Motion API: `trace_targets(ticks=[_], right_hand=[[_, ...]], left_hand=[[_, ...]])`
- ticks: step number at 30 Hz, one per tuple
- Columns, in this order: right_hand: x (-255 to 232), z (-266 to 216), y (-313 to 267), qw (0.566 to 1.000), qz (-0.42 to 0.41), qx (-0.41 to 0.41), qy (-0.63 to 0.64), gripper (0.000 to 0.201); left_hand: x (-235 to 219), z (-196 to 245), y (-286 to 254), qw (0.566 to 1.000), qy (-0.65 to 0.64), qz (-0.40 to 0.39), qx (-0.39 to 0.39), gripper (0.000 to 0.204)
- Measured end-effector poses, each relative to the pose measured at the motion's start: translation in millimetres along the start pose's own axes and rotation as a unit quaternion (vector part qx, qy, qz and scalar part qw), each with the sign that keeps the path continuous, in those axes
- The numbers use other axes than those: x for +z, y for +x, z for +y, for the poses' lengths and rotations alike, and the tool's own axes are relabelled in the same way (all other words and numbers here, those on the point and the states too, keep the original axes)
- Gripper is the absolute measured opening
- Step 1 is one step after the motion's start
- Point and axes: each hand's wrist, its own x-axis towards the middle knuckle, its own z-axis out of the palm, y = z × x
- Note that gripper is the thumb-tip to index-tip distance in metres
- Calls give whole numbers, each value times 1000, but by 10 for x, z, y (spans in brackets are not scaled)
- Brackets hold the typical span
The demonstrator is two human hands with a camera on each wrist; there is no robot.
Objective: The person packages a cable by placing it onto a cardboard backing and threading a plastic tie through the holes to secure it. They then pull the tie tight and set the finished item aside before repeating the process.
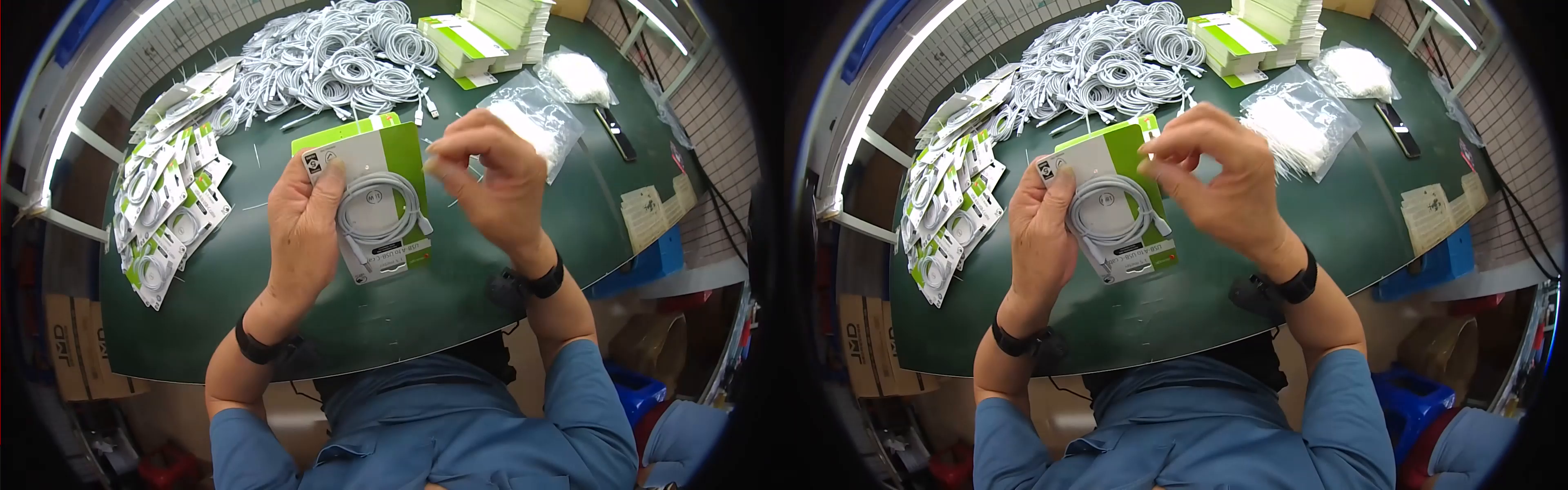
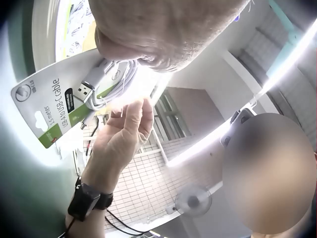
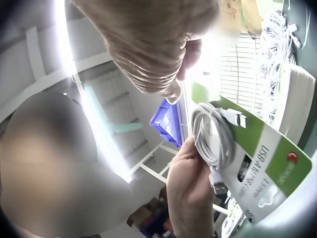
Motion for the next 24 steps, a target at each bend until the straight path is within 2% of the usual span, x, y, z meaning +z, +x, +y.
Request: trace_targets(ticks=[1, 2, 5, 9, 14, 17, 24], right_hand=[[-1, 3, -9, 994, -31, -72, -76, 21], [21, 22, -21, 993, -39, -75, -78, 21], [159, 98, -70, 948, -114, -201, -216, 32], [223, 123, -106, 938, -110, -218, -247, 38], [251, 136, -134, 932, -94, -229, -264, 39], [274, 143, -130, 949, -47, -205, -234, 38], [257, 100, -123, 958, -38, -185, -214, 33]], left_hand=[[-23, -42, 25, 1000, -6, 5, 4, 23], [-54, -86, 46, 1000, -28, 1, -6, 24], [-58, -179, 59, 996, -85, -5, -24, 26], [15, -193, 45, 996, -80, 13, -40, 24], [-12, -227, 6, 996, -75, -25, -32, 27], [-2, -165, -21, 998, -32, -44, -3, 30], [26, -130, -47, 998, -38, -48, 0, 34]])
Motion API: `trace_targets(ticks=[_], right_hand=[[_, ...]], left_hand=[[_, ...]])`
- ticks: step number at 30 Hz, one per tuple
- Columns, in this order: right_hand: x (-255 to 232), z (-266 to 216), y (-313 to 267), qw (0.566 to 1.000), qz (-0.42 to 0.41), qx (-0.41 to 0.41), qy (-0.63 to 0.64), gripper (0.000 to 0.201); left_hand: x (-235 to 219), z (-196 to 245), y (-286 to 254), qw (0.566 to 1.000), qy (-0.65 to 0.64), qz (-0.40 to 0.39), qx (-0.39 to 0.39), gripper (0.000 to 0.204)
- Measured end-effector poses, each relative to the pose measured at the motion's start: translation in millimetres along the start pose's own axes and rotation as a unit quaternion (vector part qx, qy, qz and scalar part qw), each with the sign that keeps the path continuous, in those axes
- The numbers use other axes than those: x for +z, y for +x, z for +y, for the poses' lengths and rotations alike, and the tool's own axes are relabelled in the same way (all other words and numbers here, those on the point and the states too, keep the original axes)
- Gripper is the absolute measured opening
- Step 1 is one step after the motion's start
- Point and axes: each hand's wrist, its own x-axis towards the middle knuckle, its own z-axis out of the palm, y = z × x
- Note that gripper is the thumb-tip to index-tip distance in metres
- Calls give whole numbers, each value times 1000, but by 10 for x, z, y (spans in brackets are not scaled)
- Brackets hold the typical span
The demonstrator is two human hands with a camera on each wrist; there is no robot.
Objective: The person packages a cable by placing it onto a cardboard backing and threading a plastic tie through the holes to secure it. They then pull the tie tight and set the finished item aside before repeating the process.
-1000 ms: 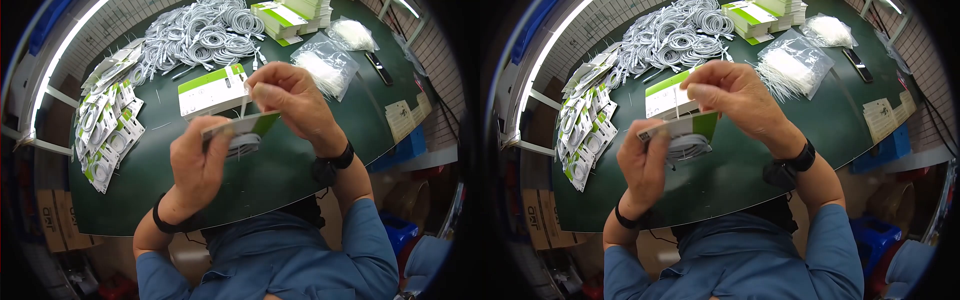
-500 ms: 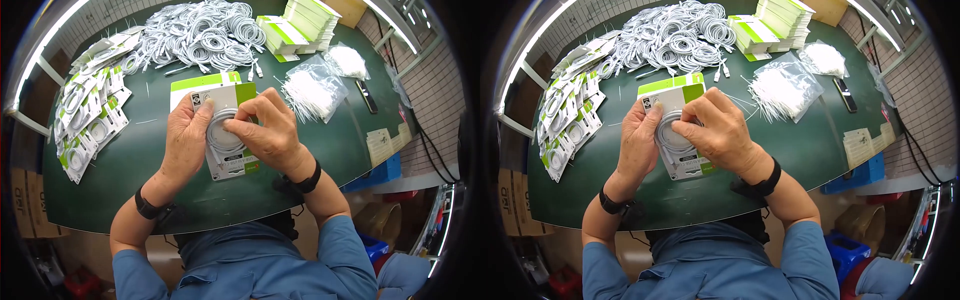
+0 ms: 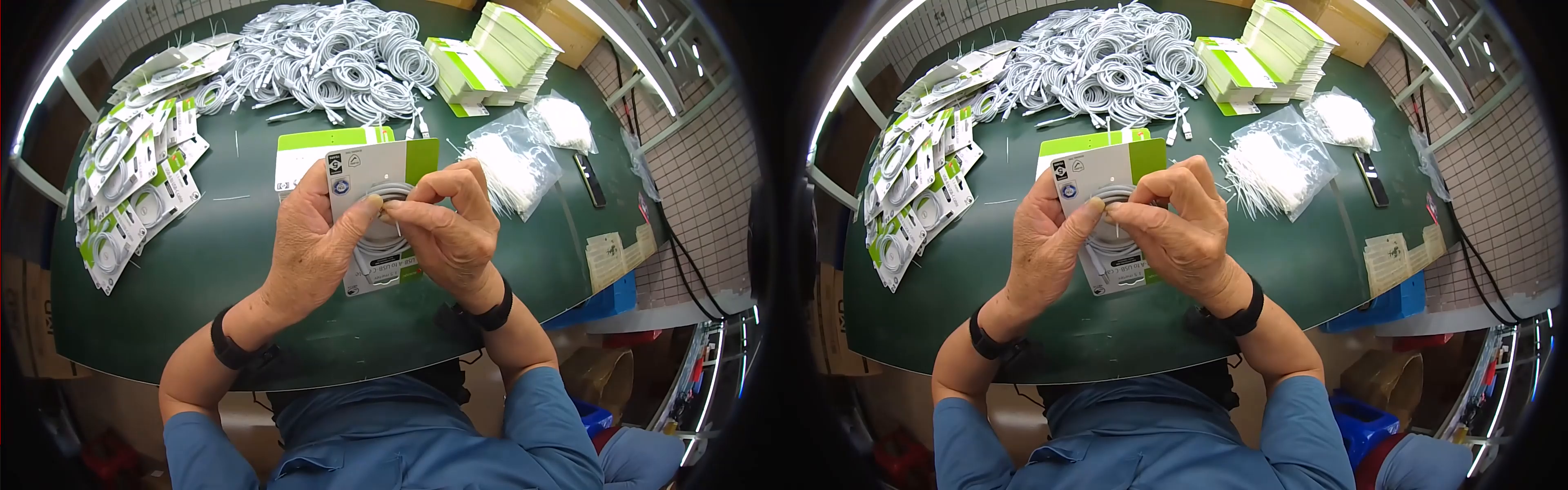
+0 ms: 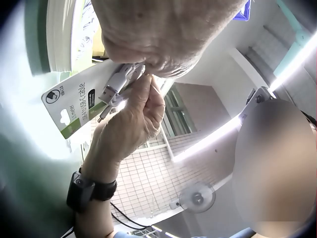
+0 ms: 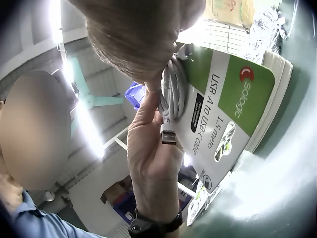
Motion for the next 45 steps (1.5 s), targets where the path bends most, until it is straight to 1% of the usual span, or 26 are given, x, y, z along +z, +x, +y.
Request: trace_targets(ticks=[2, 5, 6, 10, 13, 14, 16, 17, 22, 25, 29, 33, 34, 38, 41, 42, 45], right_hand=[[-22, -17, -2, 1000, 1, -2, 3, 32], [-66, -80, 4, 999, -15, -34, 11, 31], [-69, -95, -1, 999, -12, -34, 11, 31], [-63, -132, -7, 998, -3, -22, 54, 26], [-45, -121, 54, 1000, 22, 0, -5, 21], [-41, -118, 51, 1000, 24, 1, -5, 21], [-40, -110, 46, 1000, 10, 26, -13, 17], [-41, -108, 43, 999, 2, 38, -17, 15], [-28, -100, 30, 999, -11, 27, -28, 16], [-12, -88, 30, 998, -16, 62, 5, 16], [47, -109, 23, 998, -17, 52, 11, 16], [90, -71, -27, 998, -25, 49, 32, 15], [94, -49, -37, 998, -23, 50, 32, 15], [78, -18, -66, 998, -3, 27, 48, 16], [-18, -135, -17, 1000, 29, -10, 2, 22], [-22, -128, -45, 999, 30, -10, 3, 22], [4, -73, -157, 999, -31, -27, -24, 29]], left_hand=[[-14, 0, 9, 1000, -6, -1, -3, 34], [-35, 5, 29, 1000, -19, -4, -8, 35], [-41, -3, 32, 1000, -27, 0, -6, 35], [-48, -9, 35, 999, -33, 8, -2, 35], [-25, -6, 18, 1000, -19, 11, 5, 35], [1, -3, 8, 1000, -7, 10, 18, 35], [44, -3, -8, 999, 15, 11, 46, 35], [50, -9, -14, 999, 14, 10, 46, 35], [50, -41, -33, 998, 48, 12, 48, 33], [48, -63, -34, 997, 55, 15, 47, 32], [44, -115, -41, 998, 46, 18, 42, 30], [3, -117, -43, 997, 66, 8, 25, 31], [2, -127, -39, 998, 50, 6, 22, 31], [-5, -122, -11, 1000, 15, 1, 14, 32], [-6, -94, 17, 1000, 1, 6, 17, 34], [-14, -78, 20, 1000, -11, 7, 16, 34], [-36, -47, 29, 999, -32, 8, 14, 35]])
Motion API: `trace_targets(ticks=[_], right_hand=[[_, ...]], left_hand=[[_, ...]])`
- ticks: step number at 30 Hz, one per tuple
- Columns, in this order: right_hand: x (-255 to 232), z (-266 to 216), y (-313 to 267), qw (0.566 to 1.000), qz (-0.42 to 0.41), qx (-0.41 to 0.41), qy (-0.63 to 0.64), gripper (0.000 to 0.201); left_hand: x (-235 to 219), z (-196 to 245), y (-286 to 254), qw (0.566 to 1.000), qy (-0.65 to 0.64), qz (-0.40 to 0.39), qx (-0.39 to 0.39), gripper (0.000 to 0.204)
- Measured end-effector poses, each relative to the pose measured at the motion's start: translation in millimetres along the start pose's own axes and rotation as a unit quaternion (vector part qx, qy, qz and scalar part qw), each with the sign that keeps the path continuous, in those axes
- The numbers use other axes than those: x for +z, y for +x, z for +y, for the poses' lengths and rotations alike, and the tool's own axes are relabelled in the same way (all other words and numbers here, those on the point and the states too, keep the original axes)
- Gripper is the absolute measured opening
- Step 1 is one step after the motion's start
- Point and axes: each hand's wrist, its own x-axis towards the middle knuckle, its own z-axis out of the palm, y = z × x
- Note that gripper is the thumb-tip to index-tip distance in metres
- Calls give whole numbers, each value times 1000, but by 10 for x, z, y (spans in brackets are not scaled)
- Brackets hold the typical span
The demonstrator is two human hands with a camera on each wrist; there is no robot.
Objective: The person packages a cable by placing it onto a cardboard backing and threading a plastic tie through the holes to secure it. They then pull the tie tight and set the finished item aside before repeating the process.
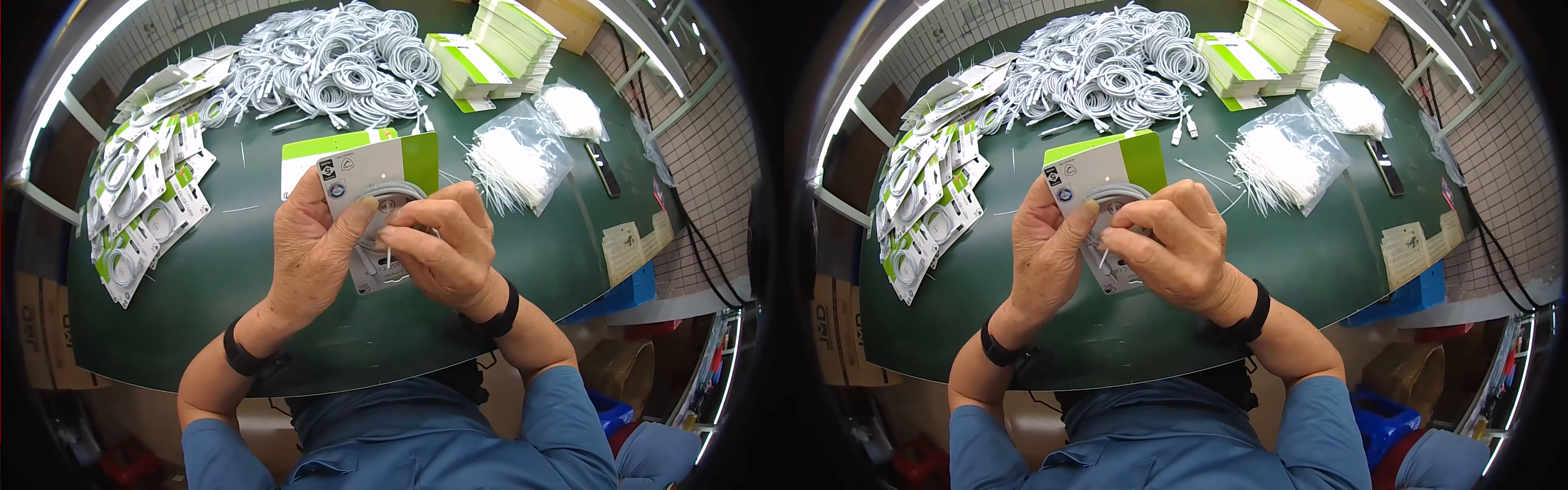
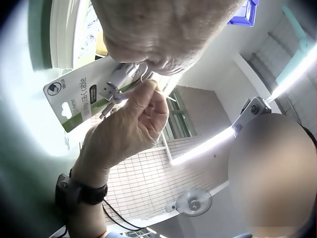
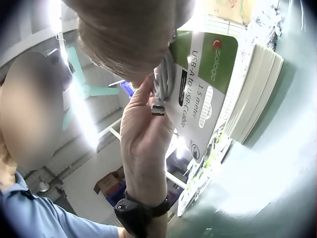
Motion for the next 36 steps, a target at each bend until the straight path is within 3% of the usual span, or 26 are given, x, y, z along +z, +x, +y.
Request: trace_targets(ticks=[9, 28, 36], right_hand=[[-6, 13, 57, 1000, 25, -9, -4, 31], [-34, -3, 33, 964, 53, 96, 243, 26], [-49, 13, 39, 960, 47, 96, 258, 24]], left_hand=[[23, -16, -22, 1000, 7, 5, -5, 34], [30, 5, -35, 1000, 20, 14, -10, 35], [24, -11, -46, 1000, 15, 11, -14, 35]])
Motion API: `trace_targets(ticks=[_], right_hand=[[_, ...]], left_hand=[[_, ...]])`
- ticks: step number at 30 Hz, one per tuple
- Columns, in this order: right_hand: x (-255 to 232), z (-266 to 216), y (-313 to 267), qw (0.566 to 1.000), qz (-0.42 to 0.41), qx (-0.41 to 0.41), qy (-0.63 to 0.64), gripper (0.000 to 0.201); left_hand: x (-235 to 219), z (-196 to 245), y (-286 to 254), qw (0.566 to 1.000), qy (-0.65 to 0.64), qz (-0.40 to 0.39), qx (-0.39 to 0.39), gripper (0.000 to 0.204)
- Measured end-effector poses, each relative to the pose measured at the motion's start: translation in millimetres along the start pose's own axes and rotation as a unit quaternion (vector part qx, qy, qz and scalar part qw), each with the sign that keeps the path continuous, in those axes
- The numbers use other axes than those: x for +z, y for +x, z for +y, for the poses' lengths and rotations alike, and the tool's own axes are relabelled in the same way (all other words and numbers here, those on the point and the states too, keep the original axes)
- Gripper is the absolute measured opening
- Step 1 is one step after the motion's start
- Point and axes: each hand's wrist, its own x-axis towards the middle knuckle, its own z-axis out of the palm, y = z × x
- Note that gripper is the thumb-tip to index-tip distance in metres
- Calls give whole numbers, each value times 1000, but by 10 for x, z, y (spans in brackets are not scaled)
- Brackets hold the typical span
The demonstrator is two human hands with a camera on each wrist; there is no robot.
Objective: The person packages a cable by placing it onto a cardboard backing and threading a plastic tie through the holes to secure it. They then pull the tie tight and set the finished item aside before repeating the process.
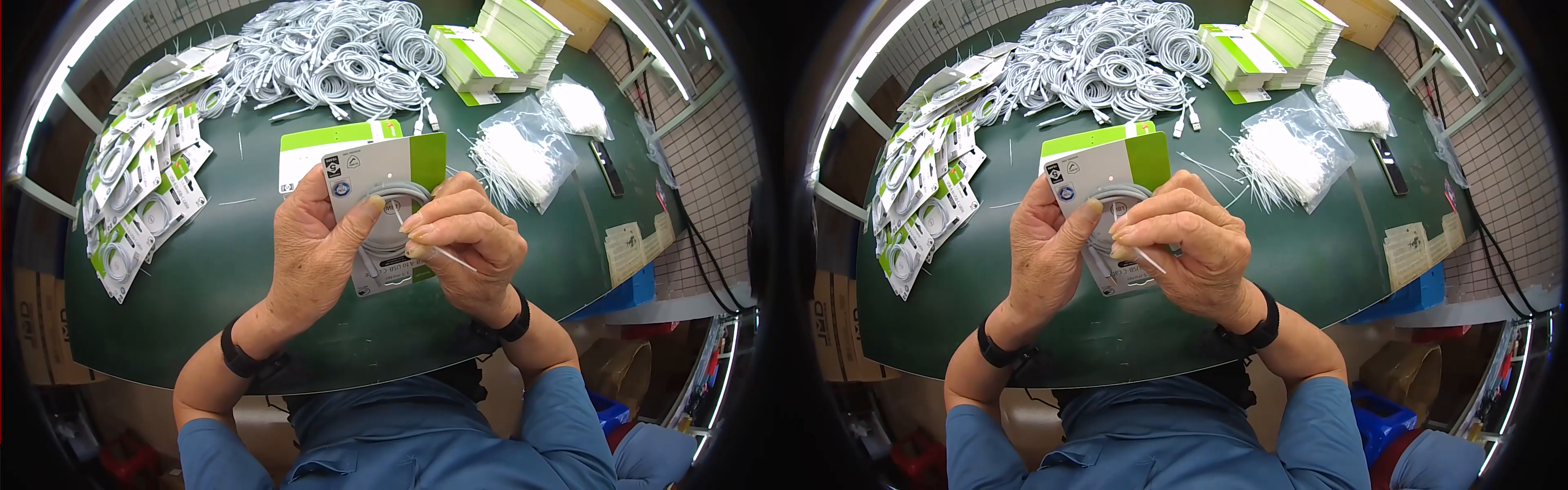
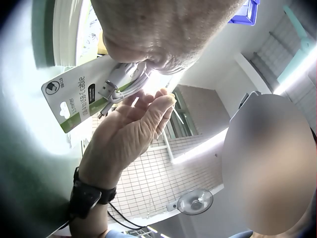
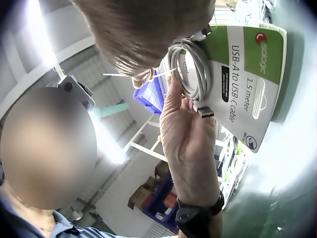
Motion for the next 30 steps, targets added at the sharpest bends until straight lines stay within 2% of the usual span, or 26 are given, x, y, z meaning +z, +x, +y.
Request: trace_targets(ticks=[5, 8, 9, 12, 16, 20, 24, 30], right_hand=[[60, 25, -54, 997, 59, 35, 26, 22], [139, 21, -46, 982, 151, 69, 94, 19], [112, 26, -44, 982, 150, 70, 93, 19], [-41, 90, 2, 994, 45, 18, -100, 20], [-109, 105, 92, 985, 10, -30, -167, 25], [-135, 172, 116, 971, -20, -85, -224, 33], [-209, 148, 74, 961, -68, -97, -248, 40], [-231, 50, 65, 960, -82, -113, -243, 41]], left_hand=[[27, -53, -24, 1000, -8, 0, -9, 37], [36, -96, -41, 1000, -19, -1, -25, 38], [37, -112, -48, 1000, -12, -1, -26, 38], [43, -134, -53, 1000, -1, -2, -27, 39], [35, -147, -63, 999, -4, -4, -40, 40], [46, -177, -76, 999, -7, -5, -41, 40], [43, -219, -88, 999, -13, -4, -49, 40], [25, -213, -71, 998, -25, -6, -55, 39]])
